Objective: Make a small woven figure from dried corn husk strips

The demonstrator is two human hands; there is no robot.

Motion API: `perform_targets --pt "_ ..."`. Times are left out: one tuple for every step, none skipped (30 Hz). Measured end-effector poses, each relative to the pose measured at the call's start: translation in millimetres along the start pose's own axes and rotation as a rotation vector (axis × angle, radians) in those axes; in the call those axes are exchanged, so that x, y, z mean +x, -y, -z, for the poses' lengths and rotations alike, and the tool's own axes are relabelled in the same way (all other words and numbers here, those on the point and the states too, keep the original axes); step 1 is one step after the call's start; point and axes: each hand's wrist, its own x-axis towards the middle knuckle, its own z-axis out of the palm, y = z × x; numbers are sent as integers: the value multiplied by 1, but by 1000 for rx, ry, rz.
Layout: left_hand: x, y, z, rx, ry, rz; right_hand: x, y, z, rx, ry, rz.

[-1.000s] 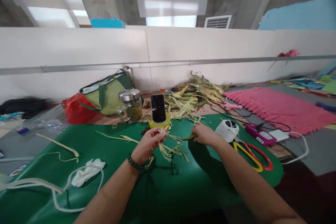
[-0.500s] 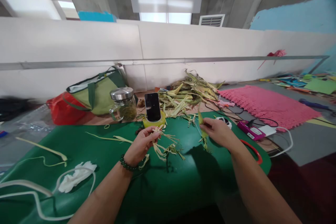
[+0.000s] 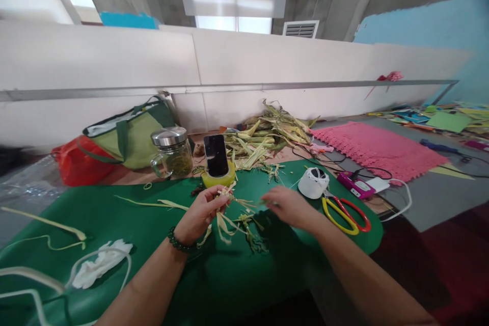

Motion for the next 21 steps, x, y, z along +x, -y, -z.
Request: perform_targets --pt "-1 0 -1 -2 17 15 0 7 -3 41 90 91" --pt "-2 -1 -2 -4 35 32 0 12 -5 75 136 146" --pt "-2 -1 -3 -6 52 48 -1 13 -4 87 130 144" --pt "-3 -1 -4 -6 64 60 -2 12 -2 69 89 93" --pt "-3 -2 -5 -7 71 69 -3 7 2 21 31 -1" --pt "-3 -2 -6 -6 74 73 -4 0 6 -50 -19 -124" --pt "-3 -1 -6 -5 73 73 -6 -8 10 -125 -25 -237" --pt "-3 -1 -6 2 73 69 -8 -17 14 -185 8 -325" --pt "-3 0 -6 17 79 62 -10 -24 16 -224 53 -392" --pt "-2 2 -7 44 90 57 -12 -31 16 -241 99 -429" --pt "0 4 -8 83 108 56 -13 -35 15 -234 136 -441" --pt "2 7 -10 130 131 59 -14 -38 12 -206 158 -431" --pt "4 11 -12 179 156 66 -14 -40 9 -158 163 -404" --pt "6 15 -14 225 178 78 -13 -40 6 -96 151 -370" --pt "9 19 -17 263 195 89 -12 -39 3 -25 120 -328" --pt "12 23 -19 297 200 103 -10 -38 0 49 72 -285" --pt "14 28 -21 338 198 129 -8 -36 -2 121 14 -243" --pt "16 32 -22 384 178 144 -6 -35 -3 183 -53 -204" --pt "18 35 -21 432 146 136 -5 -35 -2 233 -126 -168" --pt "20 38 -21 478 107 113 -3 -34 -1 274 -202 -142" --pt "21 41 -19 516 74 90 -2 -35 2 315 -283 -131"
